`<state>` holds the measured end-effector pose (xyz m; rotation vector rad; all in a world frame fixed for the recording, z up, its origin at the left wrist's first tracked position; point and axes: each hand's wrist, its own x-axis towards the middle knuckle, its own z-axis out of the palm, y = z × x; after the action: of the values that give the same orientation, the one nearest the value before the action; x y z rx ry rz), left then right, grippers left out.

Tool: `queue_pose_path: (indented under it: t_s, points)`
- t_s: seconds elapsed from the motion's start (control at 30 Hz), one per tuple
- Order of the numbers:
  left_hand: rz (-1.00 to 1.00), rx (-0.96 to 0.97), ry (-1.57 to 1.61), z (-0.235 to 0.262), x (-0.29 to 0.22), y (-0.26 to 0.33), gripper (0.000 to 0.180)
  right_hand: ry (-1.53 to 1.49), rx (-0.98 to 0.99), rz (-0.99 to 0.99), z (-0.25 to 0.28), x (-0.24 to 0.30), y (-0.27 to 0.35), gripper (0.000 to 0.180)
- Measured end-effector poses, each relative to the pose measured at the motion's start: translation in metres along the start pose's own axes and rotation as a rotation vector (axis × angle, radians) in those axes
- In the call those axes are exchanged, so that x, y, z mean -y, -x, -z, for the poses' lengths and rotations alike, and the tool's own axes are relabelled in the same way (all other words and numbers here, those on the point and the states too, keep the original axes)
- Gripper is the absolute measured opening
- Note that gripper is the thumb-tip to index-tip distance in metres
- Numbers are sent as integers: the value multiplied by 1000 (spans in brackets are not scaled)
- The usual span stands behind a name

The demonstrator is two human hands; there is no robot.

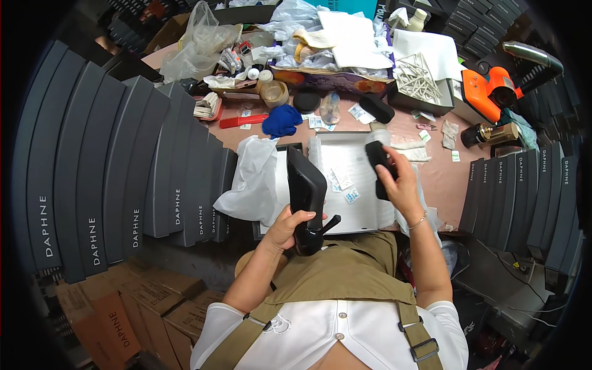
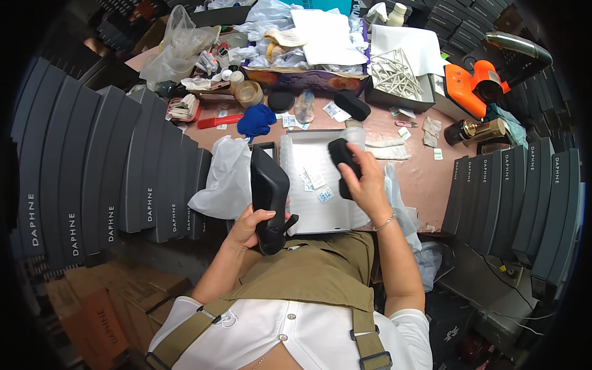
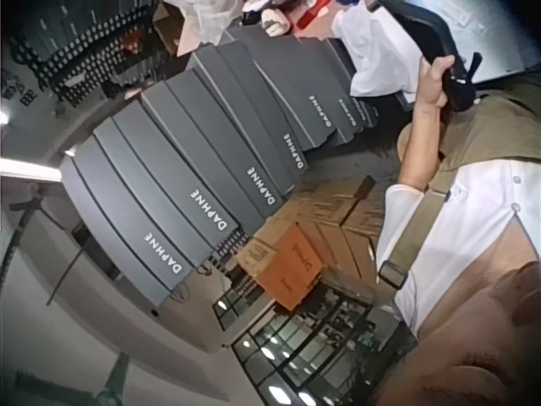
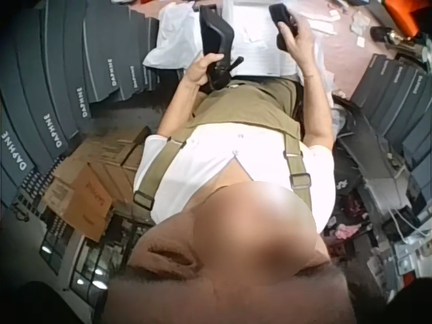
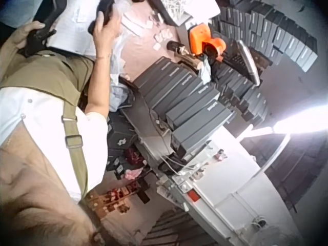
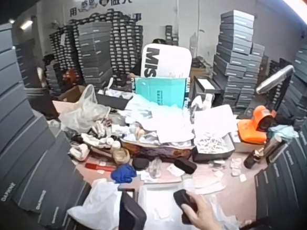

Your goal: Inspecting, cleaning, and packaging a pair of black high-heeled shoes into a box.

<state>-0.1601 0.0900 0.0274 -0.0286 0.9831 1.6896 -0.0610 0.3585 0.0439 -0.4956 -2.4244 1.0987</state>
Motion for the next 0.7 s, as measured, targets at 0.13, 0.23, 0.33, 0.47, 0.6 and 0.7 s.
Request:
queue_pose_path:
  t_s: [0.13,0.23,0.33,0.47,0.6,0.7]
  points:
    - [17,-6,4,-5,2,1,51,-97,55,6,-17,16,4,31]
    - [40,2,7,-10,9,2,45,-257,302,290,-30,47,21,28]
    - [105,28,9,-16,18,6,48,-81,273,462,-55,40,31,23]
    - [181,235,-44,-38,26,16,59,35,-15,128,-69,-2,5,17]
    - [107,232,245,-34,23,7,61,-149,-244,-80,-27,-9,-1,18]
    - [163,227,328,-21,25,-2,60,-242,-225,-214,-16,-8,9,23]
